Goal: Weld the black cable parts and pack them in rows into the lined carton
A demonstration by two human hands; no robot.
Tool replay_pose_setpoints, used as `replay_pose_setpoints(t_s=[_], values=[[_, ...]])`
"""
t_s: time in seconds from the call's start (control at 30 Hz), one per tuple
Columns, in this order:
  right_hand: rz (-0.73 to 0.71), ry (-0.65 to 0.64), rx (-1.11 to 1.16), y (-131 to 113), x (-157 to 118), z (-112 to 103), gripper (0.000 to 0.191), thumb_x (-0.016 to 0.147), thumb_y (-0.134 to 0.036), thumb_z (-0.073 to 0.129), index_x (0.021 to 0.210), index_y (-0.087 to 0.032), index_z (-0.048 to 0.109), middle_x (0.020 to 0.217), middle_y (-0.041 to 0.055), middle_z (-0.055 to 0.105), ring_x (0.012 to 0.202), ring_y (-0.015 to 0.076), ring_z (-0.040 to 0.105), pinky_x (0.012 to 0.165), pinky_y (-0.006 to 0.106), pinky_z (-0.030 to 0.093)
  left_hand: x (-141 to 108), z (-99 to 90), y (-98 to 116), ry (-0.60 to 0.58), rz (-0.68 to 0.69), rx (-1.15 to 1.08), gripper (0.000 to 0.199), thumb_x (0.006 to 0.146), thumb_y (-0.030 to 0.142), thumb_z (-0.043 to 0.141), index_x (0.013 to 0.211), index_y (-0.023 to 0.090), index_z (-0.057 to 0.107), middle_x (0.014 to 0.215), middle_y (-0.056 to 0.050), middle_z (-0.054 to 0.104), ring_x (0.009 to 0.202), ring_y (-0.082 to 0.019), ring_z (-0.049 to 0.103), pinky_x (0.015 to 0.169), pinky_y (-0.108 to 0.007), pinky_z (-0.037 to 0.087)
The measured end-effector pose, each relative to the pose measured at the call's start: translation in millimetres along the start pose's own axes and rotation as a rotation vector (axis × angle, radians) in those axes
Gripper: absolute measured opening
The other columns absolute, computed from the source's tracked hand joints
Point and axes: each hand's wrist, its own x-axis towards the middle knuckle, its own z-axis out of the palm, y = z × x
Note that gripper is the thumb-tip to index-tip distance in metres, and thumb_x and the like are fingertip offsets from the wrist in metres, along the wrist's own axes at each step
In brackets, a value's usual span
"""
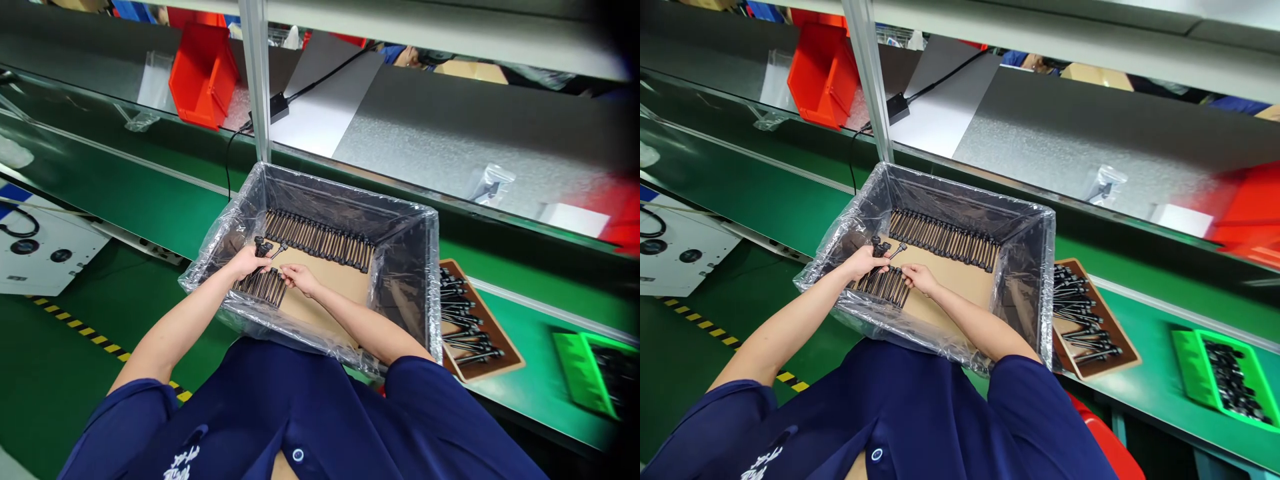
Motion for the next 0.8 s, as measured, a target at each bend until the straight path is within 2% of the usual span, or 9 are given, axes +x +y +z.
replay_pose_setpoints(t_s=[0.07, 0.17, 0.3, 0.37, 0.43, 0.5, 0.57, 0.67, 0.8], values=[[-0.054, -0.053, 0.279, -20, -6, 14, 0.027, 0.085, -0.039, 0.061, 0.103, -0.018, 0.062, 0.075, 0.0003, 0.066, 0.051, 0.0068, 0.054, 0.045, 0.016, 0.044, -1, 8.5, 1, -0.055, 0.051, 0.039, 0.025, 0.064, 0.021, 0.077, 0.081, 0.011, 0.061, 0.063, -0.001, 0.062, 0.053, -0.012, 0.058, 0.052, -0.024, 0.046], [-0.091, -0.026, 0.436, -40, -12, 27, 0.032, 0.081, -0.042, 0.066, 0.101, -0.018, 0.061, 0.065, -0.0009, 0.063, 0.05, 0.0069, 0.053, 0.043, 0.014, 0.041, -3, 21.3, 6, -0.094, 0.148, 0.137, 0.024, 0.065, 0.024, 0.077, 0.08, 0.01, 0.064, 0.063, -0.001, 0.063, 0.054, -0.011, 0.057, 0.053, -0.024, 0.047], [-0.172, 0.124, 0.406, -45, -10, 10, 0.032, 0.078, -0.047, 0.067, 0.091, -0.019, 0.059, 0.076, -0.0001, 0.063, 0.051, 0.0061, 0.051, 0.042, 0.015, 0.041, -1, 24.2, 10, -0.02, 0.163, 0.213, 0.025, 0.065, 0.024, 0.078, 0.082, 0.011, 0.065, 0.069, -0.002, 0.065, 0.058, -0.013, 0.061, 0.057, -0.025, 0.05], [-0.268, 0.225, 0.201, -37, -6, -12, 0.03, 0.084, -0.048, 0.059, 0.093, -0.019, 0.058, 0.084, 0.002, 0.063, 0.054, 0.0078, 0.053, 0.046, 0.019, 0.045, 2, 16.8, 9, 0.088, 0.141, 0.217, 0.024, 0.066, 0.023, 0.077, 0.085, 0.013, 0.065, 0.068, -0.002, 0.065, 0.059, -0.014, 0.063, 0.058, -0.025, 0.051], [-0.357, 0.256, -0.217, -21, -4, -32, 0.023, 0.09, -0.039, 0.052, 0.094, -0.018, 0.06, 0.087, 0.0048, 0.062, 0.064, 0.0117, 0.058, 0.057, 0.023, 0.049, 7, 7.0, 8, 0.199, 0.116, 0.22, 0.019, 0.069, 0.022, 0.074, 0.082, 0.013, 0.063, 0.064, -0.002, 0.064, 0.057, -0.014, 0.063, 0.055, -0.023, 0.05], [-0.38, 0.148, -0.756, 3, -4, -43, 0.016, 0.091, -0.025, 0.049, 0.091, -0.015, 0.062, 0.091, 0.0086, 0.062, 0.078, 0.0162, 0.059, 0.072, 0.028, 0.05, 10, -0.2, 7, 0.248, 0.08, 0.196, 0.014, 0.073, 0.021, 0.071, 0.078, 0.013, 0.06, 0.061, -0.001, 0.061, 0.052, -0.013, 0.061, 0.05, -0.021, 0.047], [-0.337, -0.019, -1.151, 33, -6, -41, 0.015, 0.088, -0.013, 0.049, 0.085, -0.014, 0.064, 0.095, 0.0114, 0.061, 0.086, 0.0191, 0.058, 0.079, 0.03, 0.048, 12, -1.9, 7, 0.241, 0.046, 0.156, 0.012, 0.077, 0.021, 0.067, 0.079, 0.014, 0.057, 0.058, 0.0, 0.058, 0.05, -0.012, 0.059, 0.047, -0.02, 0.045], [-0.305, -0.201, -1.349, 73, -8, -23, 0.016, 0.086, -0.008, 0.049, 0.081, -0.014, 0.063, 0.095, 0.0111, 0.061, 0.086, 0.0197, 0.057, 0.08, 0.029, 0.047, 11, 3.2, 9, 0.204, -0.02, 0.099, 0.013, 0.075, 0.018, 0.067, 0.08, 0.014, 0.056, 0.059, 0.001, 0.056, 0.05, -0.011, 0.06, 0.047, -0.02, 0.044], [-0.367, -0.294, -1.299, 101, -7, -7, 0.018, 0.089, -0.011, 0.046, 0.084, -0.015, 0.062, 0.104, 0.0103, 0.059, 0.09, 0.0187, 0.055, 0.084, 0.029, 0.045, 9, 8.2, 9, 0.174, -0.075, 0.068, 0.014, 0.072, 0.014, 0.067, 0.08, 0.014, 0.056, 0.063, 0.0, 0.057, 0.051, -0.011, 0.06, 0.048, -0.02, 0.044]])
